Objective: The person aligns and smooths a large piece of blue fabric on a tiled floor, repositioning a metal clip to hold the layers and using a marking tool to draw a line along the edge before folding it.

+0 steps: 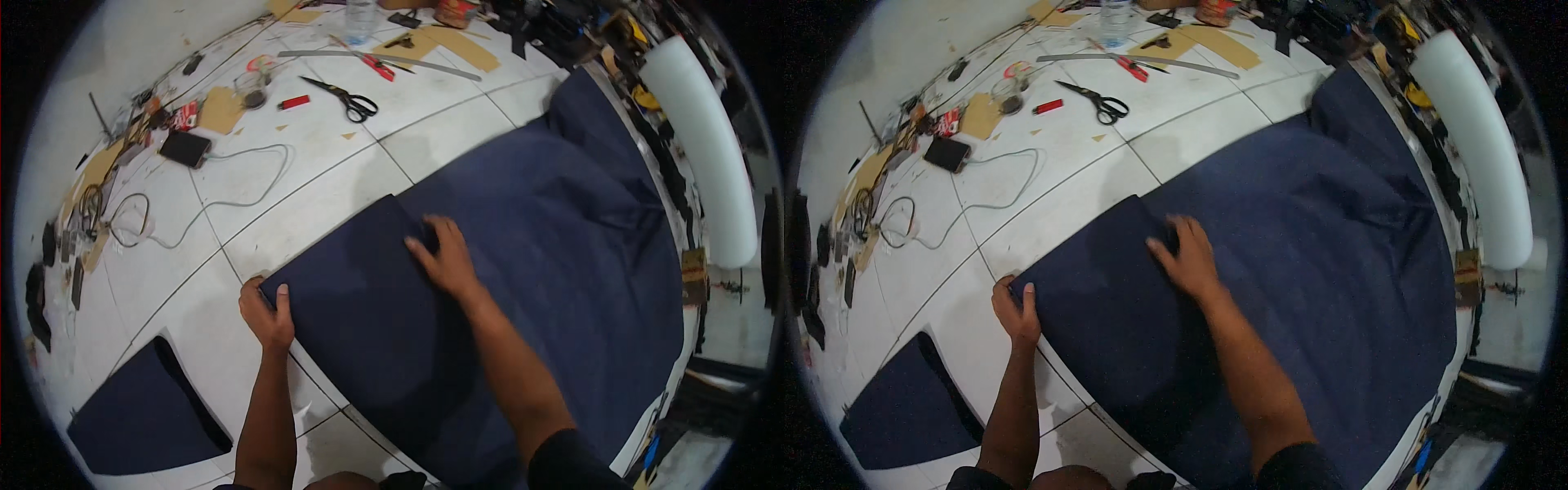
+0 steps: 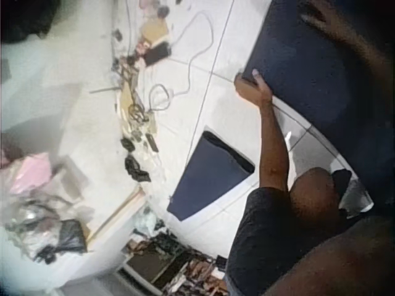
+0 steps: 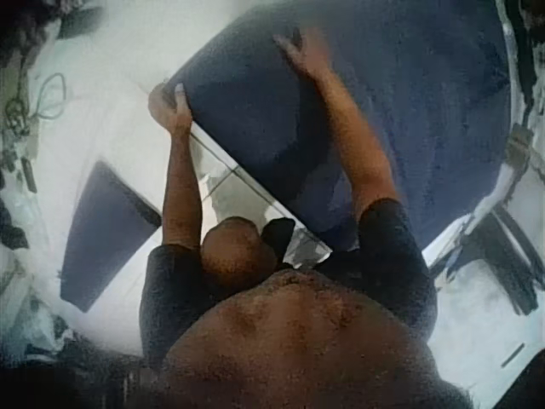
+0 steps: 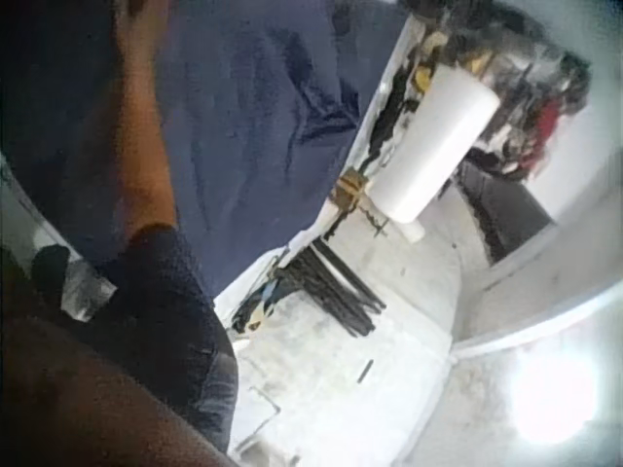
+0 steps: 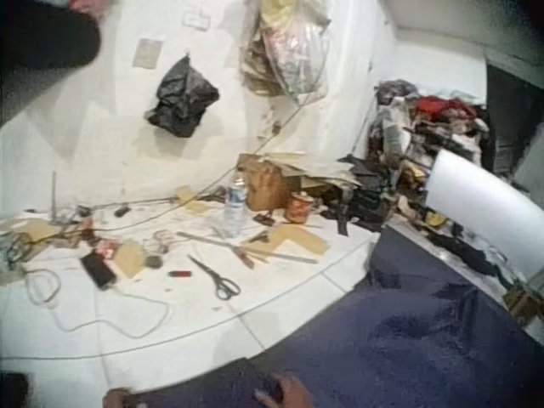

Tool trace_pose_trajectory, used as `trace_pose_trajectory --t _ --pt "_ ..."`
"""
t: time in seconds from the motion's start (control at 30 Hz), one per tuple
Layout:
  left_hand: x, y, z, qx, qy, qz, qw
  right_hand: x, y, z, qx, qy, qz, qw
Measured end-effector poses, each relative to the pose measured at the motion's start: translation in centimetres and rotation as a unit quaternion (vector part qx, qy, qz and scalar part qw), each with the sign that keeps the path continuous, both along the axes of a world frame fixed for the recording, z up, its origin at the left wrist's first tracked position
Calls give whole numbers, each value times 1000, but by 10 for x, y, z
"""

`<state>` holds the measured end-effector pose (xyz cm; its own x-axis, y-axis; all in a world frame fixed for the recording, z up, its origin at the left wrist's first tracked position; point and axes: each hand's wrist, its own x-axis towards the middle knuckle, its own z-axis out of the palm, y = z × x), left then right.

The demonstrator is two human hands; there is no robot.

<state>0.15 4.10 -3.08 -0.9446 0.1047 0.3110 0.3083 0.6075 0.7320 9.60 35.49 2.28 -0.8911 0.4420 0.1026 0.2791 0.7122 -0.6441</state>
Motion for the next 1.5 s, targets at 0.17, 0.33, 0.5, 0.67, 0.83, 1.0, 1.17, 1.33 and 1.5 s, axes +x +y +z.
trace_pose_trajectory --t 0.17,0.33,0.5,0.67,0.83,1.0,1.17,1.33,1.5 --pt "-1 -1 -13 -1 3 -7 1000 209 -38 8 99 -197 -124 967" --pt "-10 -9 -36 104 -80 -79 988 401 -31 27 102 -286 -215 928" --pt "-46 -38 -78 -52 -66 -105 991 603 -30 83 122 -480 -205 844" --pt "-98 -47 -98 -319 92 -231 915 784 -109 168 -83 -615 -297 726" --pt "-48 -19 -34 -274 321 -230 877 912 -269 185 -201 -583 -465 635" --pt "90 32 53 -309 201 -146 918 925 -414 118 -289 -491 -589 573" --pt "212 136 167 -239 232 -500 800 887 -479 39 -123 -330 -722 596" --pt "401 218 215 -347 215 -761 503 906 -473 30 -111 -288 -752 583" --pt "611 223 196 -369 185 -847 334 906 -453 54 -66 -173 -736 651"
